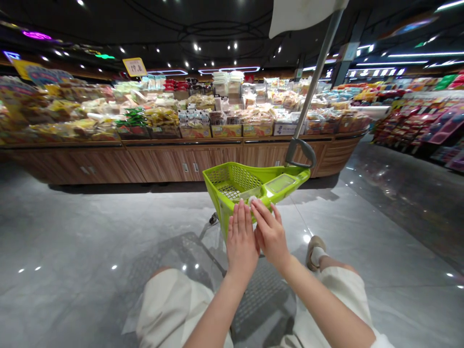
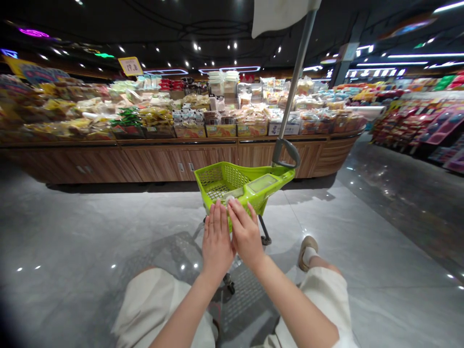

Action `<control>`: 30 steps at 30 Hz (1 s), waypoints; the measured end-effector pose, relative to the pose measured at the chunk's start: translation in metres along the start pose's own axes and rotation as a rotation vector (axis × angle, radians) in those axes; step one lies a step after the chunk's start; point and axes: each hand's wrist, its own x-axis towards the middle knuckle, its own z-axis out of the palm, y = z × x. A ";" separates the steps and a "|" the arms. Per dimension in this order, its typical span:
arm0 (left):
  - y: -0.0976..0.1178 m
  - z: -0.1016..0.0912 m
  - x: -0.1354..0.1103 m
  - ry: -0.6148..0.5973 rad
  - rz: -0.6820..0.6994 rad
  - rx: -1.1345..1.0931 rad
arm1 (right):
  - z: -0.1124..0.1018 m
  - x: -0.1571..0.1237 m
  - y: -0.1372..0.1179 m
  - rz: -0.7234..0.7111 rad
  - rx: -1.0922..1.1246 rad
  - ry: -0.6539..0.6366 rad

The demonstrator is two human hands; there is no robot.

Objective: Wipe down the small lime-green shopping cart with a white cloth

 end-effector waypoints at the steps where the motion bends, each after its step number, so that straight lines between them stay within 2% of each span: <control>1: -0.001 0.000 0.000 -0.003 0.000 0.001 | 0.000 0.000 0.001 -0.028 0.007 -0.010; 3: -0.001 -0.002 -0.001 -0.027 0.003 0.001 | -0.003 0.002 0.011 -0.016 -0.019 -0.005; 7: 0.000 -0.004 -0.001 -0.054 0.002 -0.003 | -0.008 0.007 0.020 0.142 -0.083 0.042; 9: 0.001 -0.003 -0.002 -0.042 -0.009 -0.012 | -0.008 0.006 0.010 0.080 -0.029 0.004; 11: 0.001 -0.002 -0.001 -0.025 -0.012 -0.019 | -0.008 0.004 0.001 -0.040 0.032 -0.054; 13: 0.000 -0.003 -0.001 -0.027 -0.002 -0.024 | -0.009 0.005 0.002 -0.065 0.024 -0.071; 18: 0.000 -0.004 -0.001 -0.052 0.006 -0.030 | -0.010 0.008 0.013 0.158 -0.101 0.015; 20: 0.002 -0.002 -0.001 -0.038 -0.012 -0.031 | -0.008 0.006 0.004 0.111 -0.055 -0.010; 22: 0.002 -0.001 -0.002 -0.021 -0.019 -0.031 | -0.006 0.003 -0.005 -0.001 0.002 -0.060; 24: 0.001 -0.002 -0.002 -0.022 -0.013 -0.029 | -0.007 0.003 -0.004 -0.037 0.003 -0.074; 28: 0.001 -0.005 -0.001 -0.056 -0.001 -0.029 | -0.009 0.007 0.015 0.155 -0.105 0.033; 30: 0.001 -0.005 -0.001 -0.052 -0.004 -0.034 | -0.008 0.007 0.013 0.182 -0.096 0.043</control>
